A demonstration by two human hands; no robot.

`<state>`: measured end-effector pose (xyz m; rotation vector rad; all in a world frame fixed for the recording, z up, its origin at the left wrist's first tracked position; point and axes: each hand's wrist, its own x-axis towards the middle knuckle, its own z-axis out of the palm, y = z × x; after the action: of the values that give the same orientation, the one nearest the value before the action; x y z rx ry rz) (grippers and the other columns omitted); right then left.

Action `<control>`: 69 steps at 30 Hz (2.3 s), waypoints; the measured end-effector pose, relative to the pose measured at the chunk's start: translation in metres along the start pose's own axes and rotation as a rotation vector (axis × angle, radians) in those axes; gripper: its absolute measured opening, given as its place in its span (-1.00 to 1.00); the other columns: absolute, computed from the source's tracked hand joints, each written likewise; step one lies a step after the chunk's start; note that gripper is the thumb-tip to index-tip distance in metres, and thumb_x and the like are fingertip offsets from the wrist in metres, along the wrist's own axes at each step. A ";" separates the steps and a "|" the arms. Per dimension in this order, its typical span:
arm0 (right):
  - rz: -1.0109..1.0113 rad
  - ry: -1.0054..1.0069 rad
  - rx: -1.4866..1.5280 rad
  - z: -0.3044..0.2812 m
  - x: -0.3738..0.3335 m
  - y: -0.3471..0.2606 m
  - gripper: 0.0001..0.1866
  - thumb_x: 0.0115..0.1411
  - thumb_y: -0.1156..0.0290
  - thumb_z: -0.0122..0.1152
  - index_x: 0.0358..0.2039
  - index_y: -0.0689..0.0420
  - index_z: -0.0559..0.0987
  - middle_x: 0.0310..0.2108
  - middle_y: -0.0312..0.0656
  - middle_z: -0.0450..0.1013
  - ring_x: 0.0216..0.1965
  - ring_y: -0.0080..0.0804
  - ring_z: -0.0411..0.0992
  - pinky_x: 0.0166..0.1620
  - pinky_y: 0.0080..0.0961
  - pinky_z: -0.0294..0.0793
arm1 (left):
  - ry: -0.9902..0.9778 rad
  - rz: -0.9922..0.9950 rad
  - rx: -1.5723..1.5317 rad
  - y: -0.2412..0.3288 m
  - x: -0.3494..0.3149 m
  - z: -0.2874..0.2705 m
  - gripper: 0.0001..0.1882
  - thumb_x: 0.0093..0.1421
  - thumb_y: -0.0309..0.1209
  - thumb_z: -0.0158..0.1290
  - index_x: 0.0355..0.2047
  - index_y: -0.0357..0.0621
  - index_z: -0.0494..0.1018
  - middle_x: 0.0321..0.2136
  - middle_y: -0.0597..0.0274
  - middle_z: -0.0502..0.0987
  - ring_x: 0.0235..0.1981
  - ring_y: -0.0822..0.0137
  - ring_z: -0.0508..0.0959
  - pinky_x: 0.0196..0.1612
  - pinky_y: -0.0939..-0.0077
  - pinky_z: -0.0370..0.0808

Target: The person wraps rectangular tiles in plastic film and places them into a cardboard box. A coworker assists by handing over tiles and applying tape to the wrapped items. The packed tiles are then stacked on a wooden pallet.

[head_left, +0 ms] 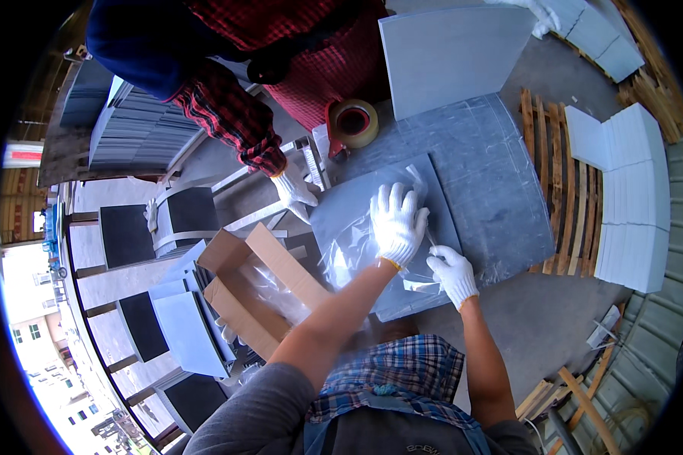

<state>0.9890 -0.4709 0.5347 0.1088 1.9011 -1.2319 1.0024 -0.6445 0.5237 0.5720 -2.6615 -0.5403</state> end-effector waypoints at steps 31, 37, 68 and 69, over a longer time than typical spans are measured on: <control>-0.476 0.635 -0.918 -0.029 -0.060 -0.048 -0.51 0.21 0.23 0.27 0.13 0.11 0.50 0.01 -0.01 0.50 -0.03 0.01 0.50 0.07 -0.11 0.47 | -0.486 0.071 0.176 -0.008 0.017 -0.006 -0.16 0.14 0.24 0.10 0.36 0.18 0.28 0.38 -0.14 0.13 0.42 -0.31 0.00 0.35 -0.45 -0.09; -0.941 0.322 -0.253 0.084 -0.044 -0.098 -0.56 0.26 0.33 0.22 0.12 0.19 0.48 0.01 0.00 0.47 0.07 0.02 0.41 0.14 -0.07 0.36 | -0.513 0.111 0.232 -0.003 0.021 -0.005 -0.12 0.09 0.30 0.10 0.35 0.22 0.29 0.39 -0.11 0.13 0.41 -0.29 0.03 0.31 -0.42 0.02; -0.745 -0.217 -1.539 -0.054 0.048 -0.049 0.31 -0.27 -0.22 0.55 0.45 -0.01 0.12 0.48 0.03 -0.04 0.48 0.12 -0.13 0.44 0.20 -0.13 | -0.811 -0.030 0.374 -0.069 -0.062 -0.090 0.40 -0.28 0.40 0.32 0.46 -0.03 0.01 0.44 -0.32 -0.09 0.47 -0.34 -0.18 0.42 -0.36 -0.23; -0.733 -0.223 -1.572 -0.054 0.046 -0.051 0.32 -0.27 -0.22 0.56 0.45 -0.02 0.11 0.48 0.04 -0.05 0.48 0.11 -0.13 0.44 0.20 -0.13 | -0.812 -0.034 0.372 -0.069 -0.062 -0.093 0.37 -0.25 0.37 0.32 0.46 -0.03 0.01 0.44 -0.31 -0.08 0.47 -0.33 -0.16 0.41 -0.36 -0.21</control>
<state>0.9030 -0.4710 0.5479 -1.5408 2.2137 0.1876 1.1156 -0.7013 0.5574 0.5844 -3.5763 -0.3207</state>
